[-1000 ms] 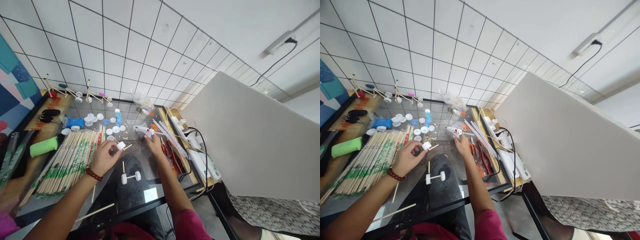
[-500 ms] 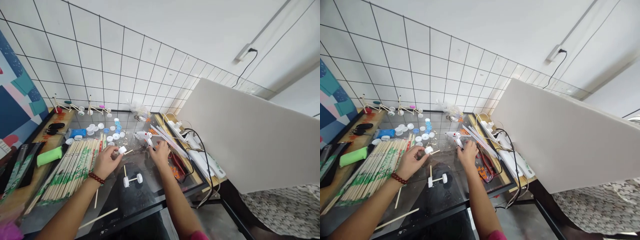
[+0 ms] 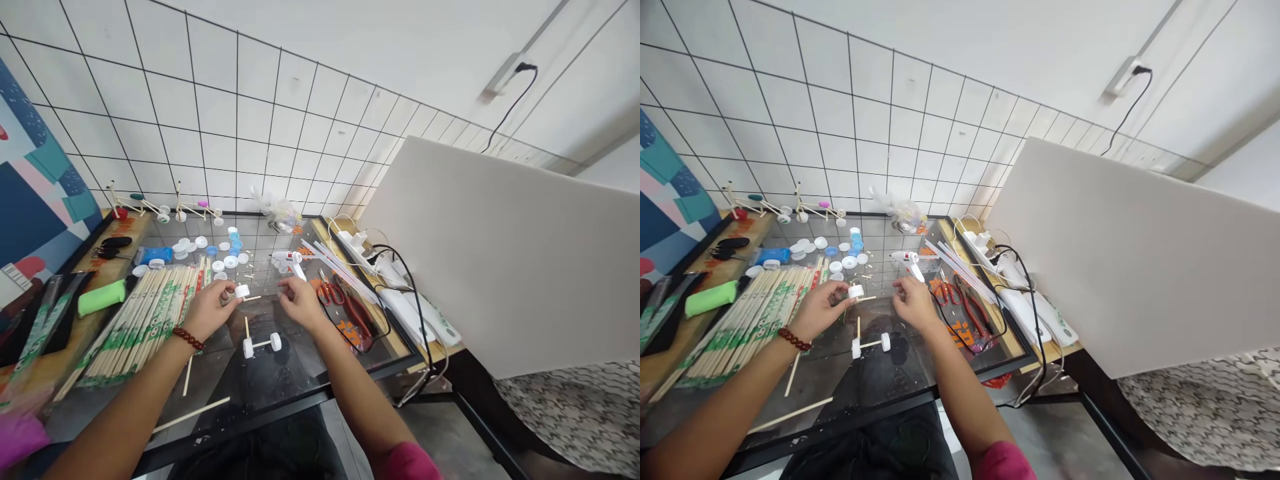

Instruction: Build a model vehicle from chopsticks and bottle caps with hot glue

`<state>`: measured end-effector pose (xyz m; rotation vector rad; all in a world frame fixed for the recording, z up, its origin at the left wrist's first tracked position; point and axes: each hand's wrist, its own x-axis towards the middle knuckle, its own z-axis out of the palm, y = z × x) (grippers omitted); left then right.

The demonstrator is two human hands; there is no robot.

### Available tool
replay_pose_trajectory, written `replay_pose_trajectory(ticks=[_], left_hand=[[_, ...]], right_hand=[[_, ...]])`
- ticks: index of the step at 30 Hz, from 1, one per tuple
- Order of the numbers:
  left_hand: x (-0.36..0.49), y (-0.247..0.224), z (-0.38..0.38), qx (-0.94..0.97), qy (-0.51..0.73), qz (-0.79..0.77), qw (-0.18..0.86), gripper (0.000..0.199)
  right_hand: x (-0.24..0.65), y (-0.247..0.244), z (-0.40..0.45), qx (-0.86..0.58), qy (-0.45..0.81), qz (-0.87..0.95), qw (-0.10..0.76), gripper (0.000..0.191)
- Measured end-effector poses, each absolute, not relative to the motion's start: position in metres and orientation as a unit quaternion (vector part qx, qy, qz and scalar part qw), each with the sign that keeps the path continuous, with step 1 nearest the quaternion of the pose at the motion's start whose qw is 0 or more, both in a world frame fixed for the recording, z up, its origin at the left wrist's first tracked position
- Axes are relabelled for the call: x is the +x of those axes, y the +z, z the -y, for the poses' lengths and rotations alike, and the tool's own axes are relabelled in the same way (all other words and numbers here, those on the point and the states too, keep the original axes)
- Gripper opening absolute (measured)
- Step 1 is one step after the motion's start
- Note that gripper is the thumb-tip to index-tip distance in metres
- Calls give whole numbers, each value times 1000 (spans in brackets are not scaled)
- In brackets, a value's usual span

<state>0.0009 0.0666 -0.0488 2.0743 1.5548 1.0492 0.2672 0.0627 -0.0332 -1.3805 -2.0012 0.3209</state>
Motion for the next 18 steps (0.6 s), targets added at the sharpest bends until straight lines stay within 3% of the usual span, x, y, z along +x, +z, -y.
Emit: replay_pose_trajectory(ticks=[5, 12, 18], left_hand=[[0, -49, -66, 742, 352, -542, 178, 26], [3, -45, -63, 762, 330, -532, 169, 23], [5, -44, -61, 768, 323, -530, 160, 33]], right_hand=[[248, -42, -66, -484, 173, 814, 270, 33], [241, -44, -65, -494, 177, 814, 249, 20], [242, -40, -62, -488, 188, 815, 249, 18]])
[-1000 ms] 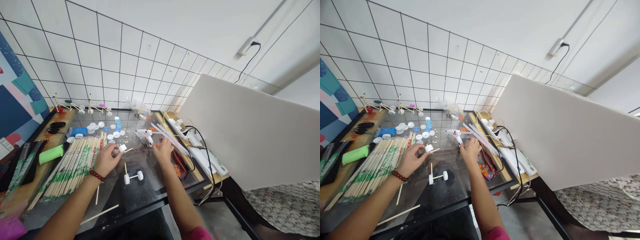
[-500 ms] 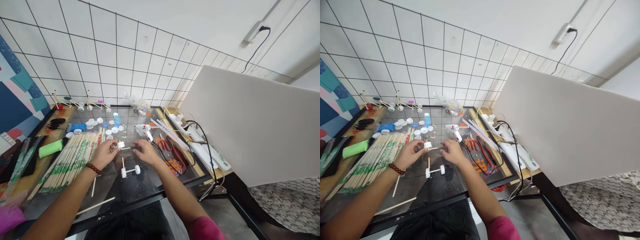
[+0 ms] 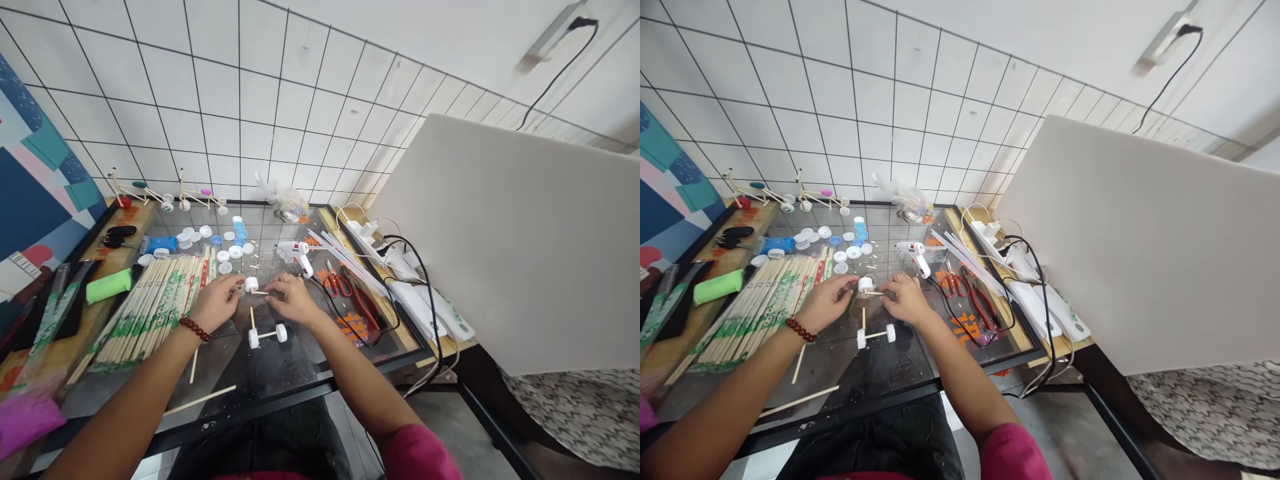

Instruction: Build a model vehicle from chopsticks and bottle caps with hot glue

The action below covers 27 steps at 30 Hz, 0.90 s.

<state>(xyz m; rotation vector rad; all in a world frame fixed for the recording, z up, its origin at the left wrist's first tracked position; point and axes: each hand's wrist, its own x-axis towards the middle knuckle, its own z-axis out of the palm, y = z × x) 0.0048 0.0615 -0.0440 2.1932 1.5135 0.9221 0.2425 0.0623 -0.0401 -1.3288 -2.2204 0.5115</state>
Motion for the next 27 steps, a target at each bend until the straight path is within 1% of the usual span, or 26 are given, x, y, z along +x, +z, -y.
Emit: replay_pose_trajectory(ticks=[2, 4, 6, 7, 9, 12, 14, 16, 19, 23, 25, 27], left_hand=[[4, -41, -60, 766, 320, -535, 157, 33], [3, -34, -56, 763, 319, -541, 155, 30], [3, -24, -51, 782, 314, -517, 148, 24], [3, -18, -48, 811, 304, -479, 140, 25], [5, -8, -41, 876, 261, -389, 119, 35], [12, 0, -32, 925, 165, -332, 85, 46], [16, -1, -29, 937, 119, -320, 71, 47], [18, -3, -27, 943, 100, -312, 59, 41], [19, -6, -28, 944, 92, -313, 44, 34], [18, -6, -29, 937, 93, -335, 30, 36], [17, -4, -30, 922, 123, -366, 10, 34], [16, -2, -31, 892, 189, -410, 11, 28]], right_hand=[[247, -37, -62, -478, 193, 813, 271, 18], [252, -34, -62, -460, 203, 809, 305, 11], [256, -31, -61, -435, 219, 807, 333, 6], [257, -30, -61, -423, 227, 807, 344, 6], [258, -30, -60, -408, 239, 804, 360, 8], [256, -30, -59, -414, 242, 795, 371, 8], [255, -30, -59, -426, 242, 790, 369, 8], [255, -31, -59, -431, 242, 789, 364, 8], [256, -31, -59, -428, 245, 792, 361, 7], [258, -29, -59, -423, 221, 806, 350, 7], [259, -28, -59, -424, 195, 812, 351, 7], [259, -28, -59, -421, 179, 808, 371, 8]])
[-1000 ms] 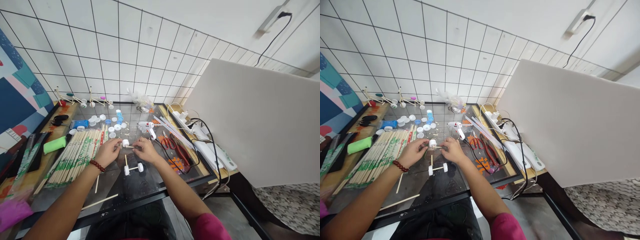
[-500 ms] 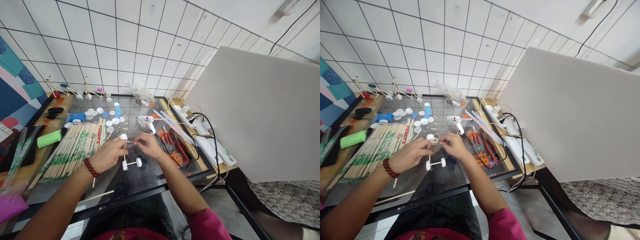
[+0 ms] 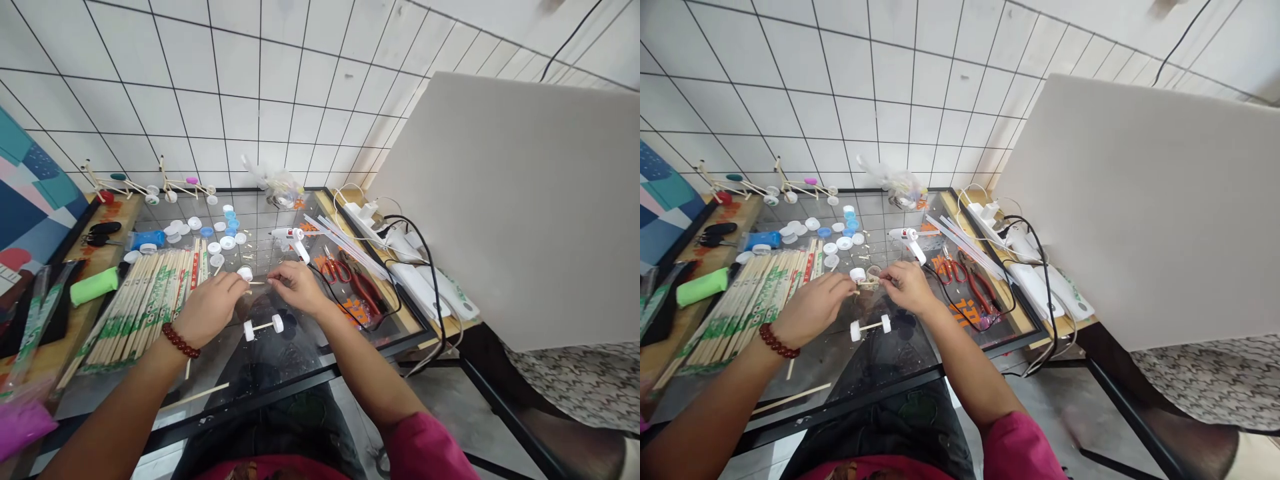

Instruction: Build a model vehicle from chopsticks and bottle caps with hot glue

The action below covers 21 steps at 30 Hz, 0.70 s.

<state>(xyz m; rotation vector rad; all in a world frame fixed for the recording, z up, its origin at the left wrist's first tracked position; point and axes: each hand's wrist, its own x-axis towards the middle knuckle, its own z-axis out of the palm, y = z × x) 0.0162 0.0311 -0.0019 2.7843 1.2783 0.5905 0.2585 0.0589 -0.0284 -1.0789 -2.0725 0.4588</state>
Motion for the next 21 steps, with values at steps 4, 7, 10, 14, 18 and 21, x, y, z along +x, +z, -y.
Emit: replay_pose_trajectory(ticks=[4, 7, 10, 14, 18, 21], left_hand=[[17, -1, -32, 815, 320, -473, 95, 26], [23, -3, -31, 780, 370, -481, 152, 25], [30, -6, -28, 763, 407, -471, 173, 20], [36, -10, -23, 752, 438, -458, 182, 13], [39, -11, -20, 747, 463, -439, 187, 10], [36, -10, -21, 738, 476, -448, 166, 12]], right_hand=[[255, -29, -55, -392, 171, 805, 411, 18], [250, -29, -51, -372, 126, 830, 395, 25], [245, -31, -49, -344, 102, 849, 387, 25], [241, -35, -50, -318, 94, 865, 377, 18], [241, -34, -50, -307, 19, 871, 384, 19], [244, -27, -48, -344, 1, 838, 423, 20]])
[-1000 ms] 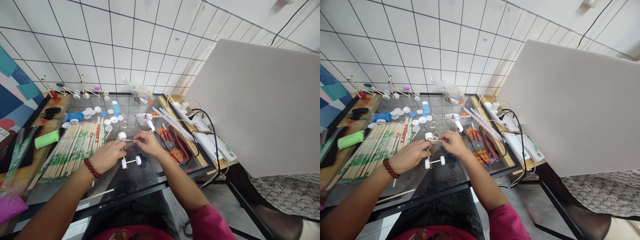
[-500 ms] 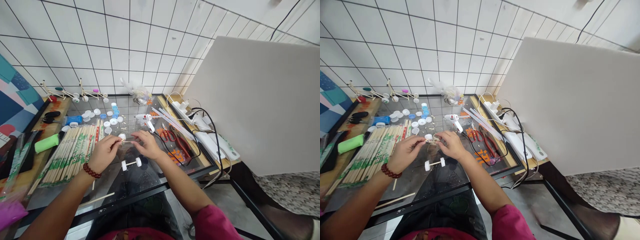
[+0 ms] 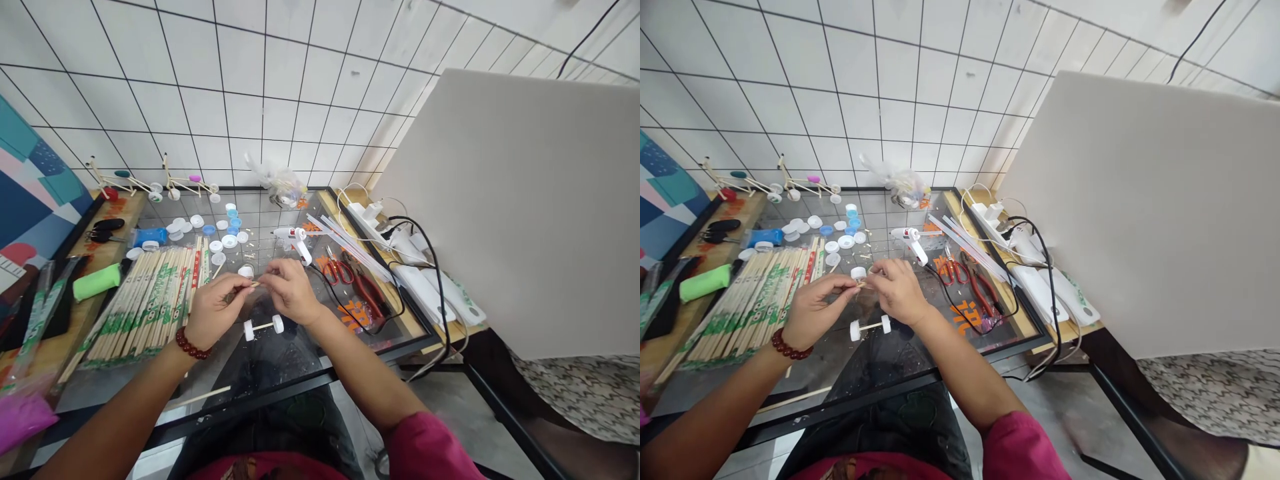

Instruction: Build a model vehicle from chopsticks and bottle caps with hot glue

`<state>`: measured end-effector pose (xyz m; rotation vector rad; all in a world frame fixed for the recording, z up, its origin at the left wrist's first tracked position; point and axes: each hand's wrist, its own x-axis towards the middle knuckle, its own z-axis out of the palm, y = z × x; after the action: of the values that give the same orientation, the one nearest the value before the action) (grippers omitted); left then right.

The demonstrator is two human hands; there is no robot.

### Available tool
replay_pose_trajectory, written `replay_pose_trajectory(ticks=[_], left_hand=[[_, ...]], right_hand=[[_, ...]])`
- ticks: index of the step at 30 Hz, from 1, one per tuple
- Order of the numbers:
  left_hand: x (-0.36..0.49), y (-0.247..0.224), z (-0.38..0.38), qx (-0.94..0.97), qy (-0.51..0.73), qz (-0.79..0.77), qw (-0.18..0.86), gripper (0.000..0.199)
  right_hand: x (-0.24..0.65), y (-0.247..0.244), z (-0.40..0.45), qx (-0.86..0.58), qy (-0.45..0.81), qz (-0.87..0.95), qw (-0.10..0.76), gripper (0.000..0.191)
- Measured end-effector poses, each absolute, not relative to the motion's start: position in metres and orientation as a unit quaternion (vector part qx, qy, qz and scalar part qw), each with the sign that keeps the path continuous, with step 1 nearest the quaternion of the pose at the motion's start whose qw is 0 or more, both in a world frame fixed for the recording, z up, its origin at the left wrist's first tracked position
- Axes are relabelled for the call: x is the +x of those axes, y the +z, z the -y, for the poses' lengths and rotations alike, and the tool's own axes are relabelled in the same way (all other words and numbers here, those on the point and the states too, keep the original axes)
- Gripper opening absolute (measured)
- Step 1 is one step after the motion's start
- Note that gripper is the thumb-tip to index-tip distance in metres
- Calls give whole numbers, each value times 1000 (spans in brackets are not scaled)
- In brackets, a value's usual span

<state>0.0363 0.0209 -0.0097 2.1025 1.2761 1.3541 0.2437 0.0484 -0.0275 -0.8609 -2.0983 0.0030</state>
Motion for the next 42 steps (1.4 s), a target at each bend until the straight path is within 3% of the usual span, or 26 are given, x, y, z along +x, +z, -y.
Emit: replay_pose_trajectory(ticks=[7, 13, 21, 25, 32, 42], left_hand=[[15, -8, -40, 646, 483, -570, 160, 19], [8, 6, -52, 619, 406, -627, 244, 33], [-15, 66, -59, 635, 341, -671, 171, 34], [-4, 42, -61, 664, 279, -669, 187, 31], [19, 7, -60, 710, 232, -645, 161, 58], [23, -6, -67, 733, 230, -614, 181, 51]], right_hand=[[255, -18, -54, -448, 158, 687, 550, 9], [247, -25, -58, -449, 300, 635, 553, 11], [249, -22, -56, -429, 375, 575, 587, 17], [251, -19, -54, -414, 382, 586, 583, 20], [253, -19, -52, -423, 374, 607, 558, 30], [253, -22, -57, -438, 384, 593, 556, 27]])
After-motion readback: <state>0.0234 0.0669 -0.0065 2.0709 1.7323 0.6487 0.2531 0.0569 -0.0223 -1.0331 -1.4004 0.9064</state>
